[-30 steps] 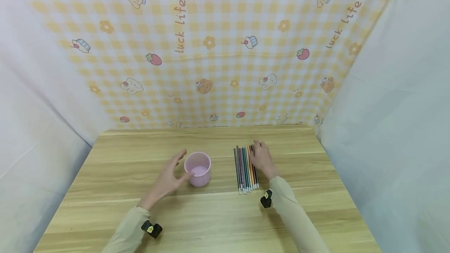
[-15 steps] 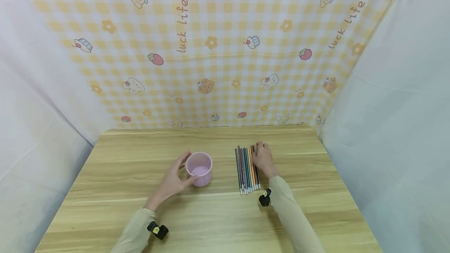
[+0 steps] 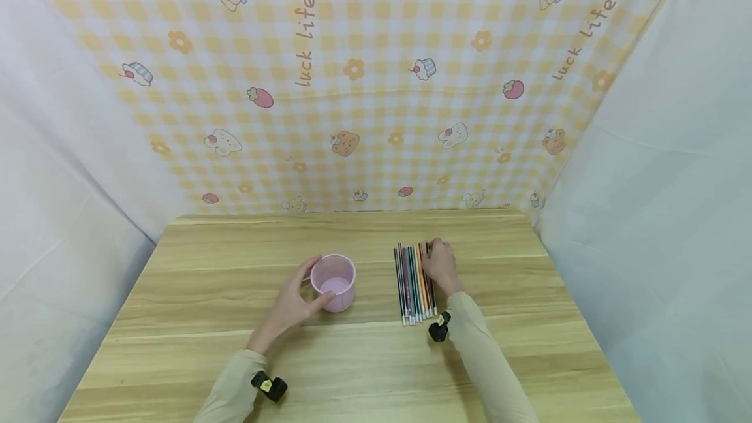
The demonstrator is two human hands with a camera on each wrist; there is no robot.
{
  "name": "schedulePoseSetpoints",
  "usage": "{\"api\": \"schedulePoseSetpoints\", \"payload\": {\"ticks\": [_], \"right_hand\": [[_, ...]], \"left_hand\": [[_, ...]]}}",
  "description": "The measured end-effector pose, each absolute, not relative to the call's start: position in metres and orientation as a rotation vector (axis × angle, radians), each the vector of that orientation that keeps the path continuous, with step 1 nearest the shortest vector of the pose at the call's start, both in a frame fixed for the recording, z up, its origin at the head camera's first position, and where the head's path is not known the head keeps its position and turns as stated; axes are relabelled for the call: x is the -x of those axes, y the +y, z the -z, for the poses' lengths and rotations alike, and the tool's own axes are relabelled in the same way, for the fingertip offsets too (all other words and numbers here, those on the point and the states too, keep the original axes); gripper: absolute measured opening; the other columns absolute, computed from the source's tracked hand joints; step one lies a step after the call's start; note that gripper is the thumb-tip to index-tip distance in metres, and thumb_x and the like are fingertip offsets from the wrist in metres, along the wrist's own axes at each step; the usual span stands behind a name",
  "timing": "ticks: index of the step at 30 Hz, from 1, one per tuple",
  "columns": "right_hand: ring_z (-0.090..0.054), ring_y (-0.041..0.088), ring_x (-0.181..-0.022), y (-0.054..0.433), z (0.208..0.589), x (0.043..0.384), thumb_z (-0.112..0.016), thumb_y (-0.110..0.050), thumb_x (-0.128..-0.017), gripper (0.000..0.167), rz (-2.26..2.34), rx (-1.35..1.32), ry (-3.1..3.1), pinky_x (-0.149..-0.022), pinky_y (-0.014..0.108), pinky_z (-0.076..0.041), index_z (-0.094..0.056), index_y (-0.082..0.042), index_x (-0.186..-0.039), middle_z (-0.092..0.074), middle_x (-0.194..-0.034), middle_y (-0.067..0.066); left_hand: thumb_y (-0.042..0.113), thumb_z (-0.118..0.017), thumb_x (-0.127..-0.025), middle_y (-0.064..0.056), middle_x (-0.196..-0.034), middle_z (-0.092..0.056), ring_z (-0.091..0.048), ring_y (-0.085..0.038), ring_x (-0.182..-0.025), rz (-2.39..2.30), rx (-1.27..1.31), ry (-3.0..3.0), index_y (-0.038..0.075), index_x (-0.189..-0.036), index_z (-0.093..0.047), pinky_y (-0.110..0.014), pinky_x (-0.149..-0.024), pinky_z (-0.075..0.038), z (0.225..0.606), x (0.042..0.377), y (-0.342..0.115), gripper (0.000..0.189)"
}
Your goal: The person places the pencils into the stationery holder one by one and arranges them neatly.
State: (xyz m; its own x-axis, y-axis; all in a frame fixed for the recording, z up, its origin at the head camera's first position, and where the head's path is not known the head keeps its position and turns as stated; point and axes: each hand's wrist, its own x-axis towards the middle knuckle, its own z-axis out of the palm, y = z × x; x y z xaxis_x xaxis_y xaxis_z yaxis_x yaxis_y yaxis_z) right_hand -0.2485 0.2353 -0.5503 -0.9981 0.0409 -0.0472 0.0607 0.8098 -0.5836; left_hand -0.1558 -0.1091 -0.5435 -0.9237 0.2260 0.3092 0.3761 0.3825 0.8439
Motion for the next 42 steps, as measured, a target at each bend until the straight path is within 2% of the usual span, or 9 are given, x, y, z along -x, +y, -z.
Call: {"api": "schedulePoseSetpoints", "payload": {"ticks": [3,6,9,12,15,19,25,32,42], "right_hand": [[-0.053,0.018,-0.061,0.234,0.547,0.249,-0.059,-0.006,-0.094,0.039,0.983,-0.120,2.921,-0.050,0.026,-0.047,-0.054,0.015,-0.126,-0.063,-0.085,0.018],[-0.050,0.015,-0.057,0.234,0.544,0.249,-0.059,-0.007,-0.094,0.039,0.997,-0.145,2.900,-0.047,0.023,-0.043,-0.054,0.015,-0.126,-0.061,-0.078,0.014],[-0.051,0.015,-0.057,0.233,0.543,0.249,-0.059,-0.008,-0.093,0.038,1.005,-0.155,2.898,-0.046,0.022,-0.042,-0.055,0.015,-0.124,-0.062,-0.079,0.015],[-0.055,0.017,-0.060,0.233,0.543,0.248,-0.059,-0.008,-0.093,0.038,1.023,-0.174,2.886,-0.048,0.023,-0.045,-0.054,0.014,-0.124,-0.066,-0.089,0.021],[-0.066,0.027,-0.076,0.233,0.543,0.247,-0.059,-0.009,-0.094,0.039,1.053,-0.193,2.867,-0.058,0.030,-0.057,-0.053,0.012,-0.126,-0.068,-0.106,0.030],[-0.069,0.040,-0.099,0.234,0.542,0.244,-0.058,-0.009,-0.094,0.040,1.106,-0.191,2.855,-0.074,0.040,-0.063,-0.052,0.012,-0.128,-0.063,-0.122,0.036],[-0.070,0.040,-0.096,0.233,0.538,0.243,-0.059,-0.008,-0.093,0.040,1.183,-0.200,2.877,-0.075,0.043,-0.064,-0.053,0.010,-0.128,-0.066,-0.116,0.034],[-0.068,0.029,-0.081,0.231,0.533,0.244,-0.060,-0.011,-0.095,0.039,1.226,-0.182,2.925,-0.065,0.034,-0.059,-0.055,0.008,-0.128,-0.069,-0.102,0.025],[-0.067,0.028,-0.082,0.222,0.522,0.242,-0.060,-0.014,-0.095,0.040,1.324,-0.177,2.945,-0.061,0.029,-0.056,-0.058,0.003,-0.131,-0.070,-0.100,0.020]], "left_hand": [[0.026,-0.085,-0.081,-0.022,-0.141,-0.058,-0.060,-0.039,-0.126,1.639,0.507,-2.496,0.001,-0.149,-0.042,-0.057,-0.108,-0.050,0.544,0.155,-0.108,0.085],[0.027,-0.085,-0.081,-0.022,-0.139,-0.059,-0.060,-0.039,-0.125,1.720,0.467,-2.493,0.003,-0.150,-0.041,-0.057,-0.107,-0.050,0.544,0.154,-0.108,0.085],[0.026,-0.086,-0.082,-0.022,-0.139,-0.059,-0.059,-0.040,-0.126,1.772,0.439,-2.487,0.005,-0.151,-0.040,-0.057,-0.108,-0.050,0.545,0.153,-0.108,0.086],[0.024,-0.086,-0.082,-0.022,-0.139,-0.059,-0.059,-0.041,-0.127,1.805,0.431,-2.473,0.006,-0.151,-0.040,-0.057,-0.109,-0.049,0.547,0.154,-0.107,0.085],[0.021,-0.086,-0.081,-0.023,-0.139,-0.058,-0.058,-0.041,-0.127,1.829,0.433,-2.457,0.006,-0.151,-0.040,-0.058,-0.109,-0.049,0.548,0.154,-0.106,0.085],[0.019,-0.085,-0.082,-0.024,-0.140,-0.057,-0.057,-0.042,-0.128,1.856,0.441,-2.434,0.006,-0.151,-0.039,-0.060,-0.110,-0.047,0.551,0.154,-0.105,0.084],[0.019,-0.084,-0.083,-0.026,-0.142,-0.056,-0.056,-0.044,-0.129,1.861,0.444,-2.432,0.008,-0.151,-0.037,-0.062,-0.111,-0.045,0.555,0.156,-0.105,0.084],[0.022,-0.082,-0.086,-0.024,-0.143,-0.056,-0.056,-0.041,-0.130,1.801,0.453,-2.464,0.008,-0.152,-0.035,-0.059,-0.110,-0.048,0.559,0.157,-0.105,0.083],[0.021,-0.082,-0.085,-0.023,-0.146,-0.052,-0.053,-0.042,-0.133,1.852,0.462,-2.422,0.008,-0.152,-0.034,-0.060,-0.111,-0.046,0.559,0.156,-0.103,0.084]]}}
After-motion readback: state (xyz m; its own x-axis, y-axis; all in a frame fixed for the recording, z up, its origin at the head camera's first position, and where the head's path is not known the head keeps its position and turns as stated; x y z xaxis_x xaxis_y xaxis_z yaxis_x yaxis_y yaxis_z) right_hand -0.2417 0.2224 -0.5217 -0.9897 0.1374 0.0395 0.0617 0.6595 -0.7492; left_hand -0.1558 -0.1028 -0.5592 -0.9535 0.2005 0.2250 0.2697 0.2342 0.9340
